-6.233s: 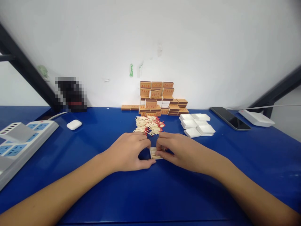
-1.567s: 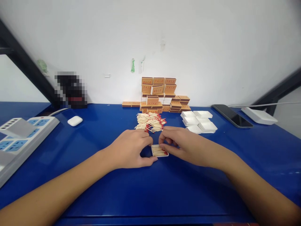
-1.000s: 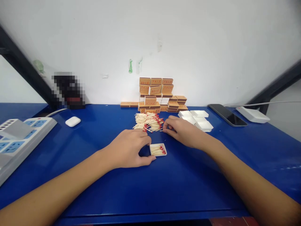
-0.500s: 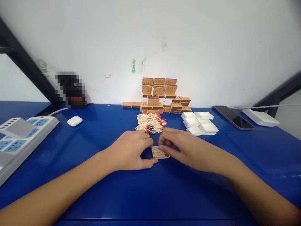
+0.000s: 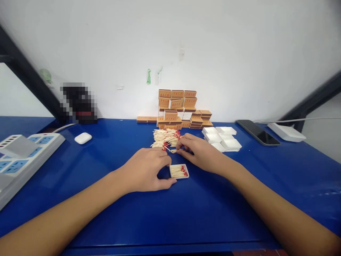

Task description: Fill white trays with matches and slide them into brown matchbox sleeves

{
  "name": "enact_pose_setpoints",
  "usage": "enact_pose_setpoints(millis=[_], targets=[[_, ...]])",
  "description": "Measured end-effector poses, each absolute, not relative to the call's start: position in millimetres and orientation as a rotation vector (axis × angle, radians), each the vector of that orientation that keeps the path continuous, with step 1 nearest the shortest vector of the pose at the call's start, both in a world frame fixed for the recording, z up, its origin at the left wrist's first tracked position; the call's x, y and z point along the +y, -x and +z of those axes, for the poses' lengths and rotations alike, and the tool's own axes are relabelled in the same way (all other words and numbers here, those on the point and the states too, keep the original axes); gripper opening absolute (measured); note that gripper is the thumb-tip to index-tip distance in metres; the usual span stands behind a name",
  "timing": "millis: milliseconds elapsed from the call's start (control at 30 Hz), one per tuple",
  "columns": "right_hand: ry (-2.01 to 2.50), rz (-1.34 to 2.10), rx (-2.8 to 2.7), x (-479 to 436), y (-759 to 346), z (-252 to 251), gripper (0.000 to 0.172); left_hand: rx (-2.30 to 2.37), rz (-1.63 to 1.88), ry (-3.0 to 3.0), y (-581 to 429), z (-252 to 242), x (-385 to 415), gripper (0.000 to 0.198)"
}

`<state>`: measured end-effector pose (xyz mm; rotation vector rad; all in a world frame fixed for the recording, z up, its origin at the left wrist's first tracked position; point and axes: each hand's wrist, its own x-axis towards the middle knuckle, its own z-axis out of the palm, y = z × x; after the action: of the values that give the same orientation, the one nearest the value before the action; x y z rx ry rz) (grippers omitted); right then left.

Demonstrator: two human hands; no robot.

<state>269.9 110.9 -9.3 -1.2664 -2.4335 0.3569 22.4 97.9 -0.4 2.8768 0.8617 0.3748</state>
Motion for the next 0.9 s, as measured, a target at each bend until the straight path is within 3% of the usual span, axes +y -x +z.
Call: enact_pose_setpoints(millis=[600, 900], targets=[[1.482, 0.543, -2.510, 106.8, -295.1, 5.2, 0.032, 0.841, 0.382, -2.882, -20.8, -1.9, 98.7, 0.034], [1.425, 0.614, -2.548, 77.8, -282.5, 32.8, 0.030, 0.845, 0.400, -2.884, -21.6, -1.7, 99.4, 0.033]])
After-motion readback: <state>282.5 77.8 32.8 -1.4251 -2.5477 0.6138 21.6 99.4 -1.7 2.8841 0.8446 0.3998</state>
